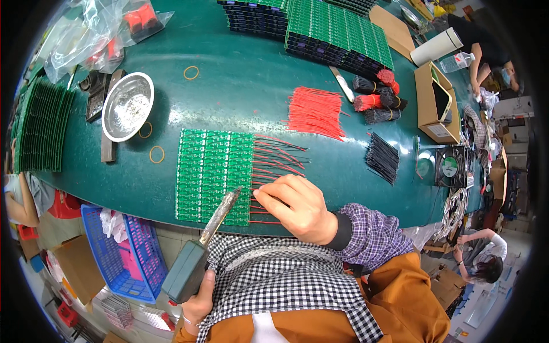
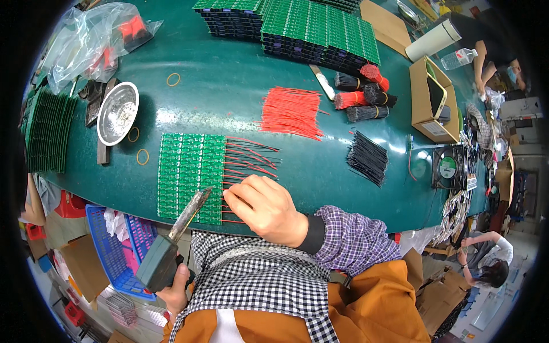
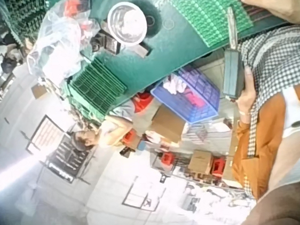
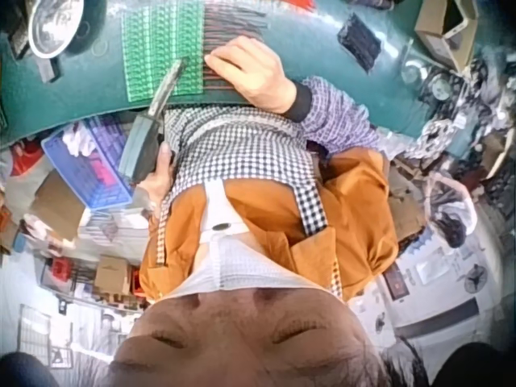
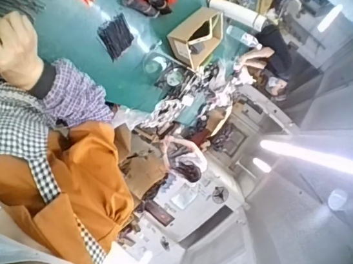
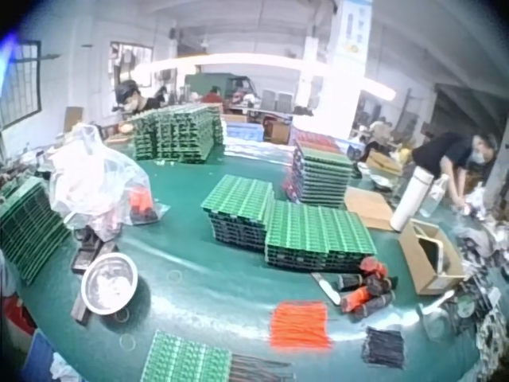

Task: The person solders wires onto a circuit board panel using a soldering tool while positioning the wires by hand.

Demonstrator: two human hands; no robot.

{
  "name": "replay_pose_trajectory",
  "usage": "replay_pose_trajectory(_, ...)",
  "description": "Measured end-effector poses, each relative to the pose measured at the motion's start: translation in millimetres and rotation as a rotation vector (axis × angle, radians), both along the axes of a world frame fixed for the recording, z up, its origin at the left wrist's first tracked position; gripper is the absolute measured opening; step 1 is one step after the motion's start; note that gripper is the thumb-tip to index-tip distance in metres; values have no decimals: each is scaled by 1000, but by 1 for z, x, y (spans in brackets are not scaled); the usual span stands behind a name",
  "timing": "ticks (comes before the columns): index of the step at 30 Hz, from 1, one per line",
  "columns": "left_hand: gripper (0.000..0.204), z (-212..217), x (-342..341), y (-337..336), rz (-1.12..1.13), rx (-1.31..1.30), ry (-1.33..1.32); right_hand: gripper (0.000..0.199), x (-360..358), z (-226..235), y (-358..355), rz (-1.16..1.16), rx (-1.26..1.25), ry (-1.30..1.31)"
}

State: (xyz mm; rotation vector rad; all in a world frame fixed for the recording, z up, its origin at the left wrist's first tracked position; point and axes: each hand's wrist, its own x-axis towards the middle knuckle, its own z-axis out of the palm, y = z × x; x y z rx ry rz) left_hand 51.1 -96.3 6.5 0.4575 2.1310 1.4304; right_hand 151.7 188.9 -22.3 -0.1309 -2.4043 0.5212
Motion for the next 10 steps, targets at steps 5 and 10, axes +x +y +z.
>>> replay_pose_trajectory(5,20,-8,0,-6,-18,2,18,33,-1,1,0,19,0,-12)
replay_pose_trajectory(10,22,-15,-1,-14,-39,-52,33,33,-2,0,-1,24,-4,-17)
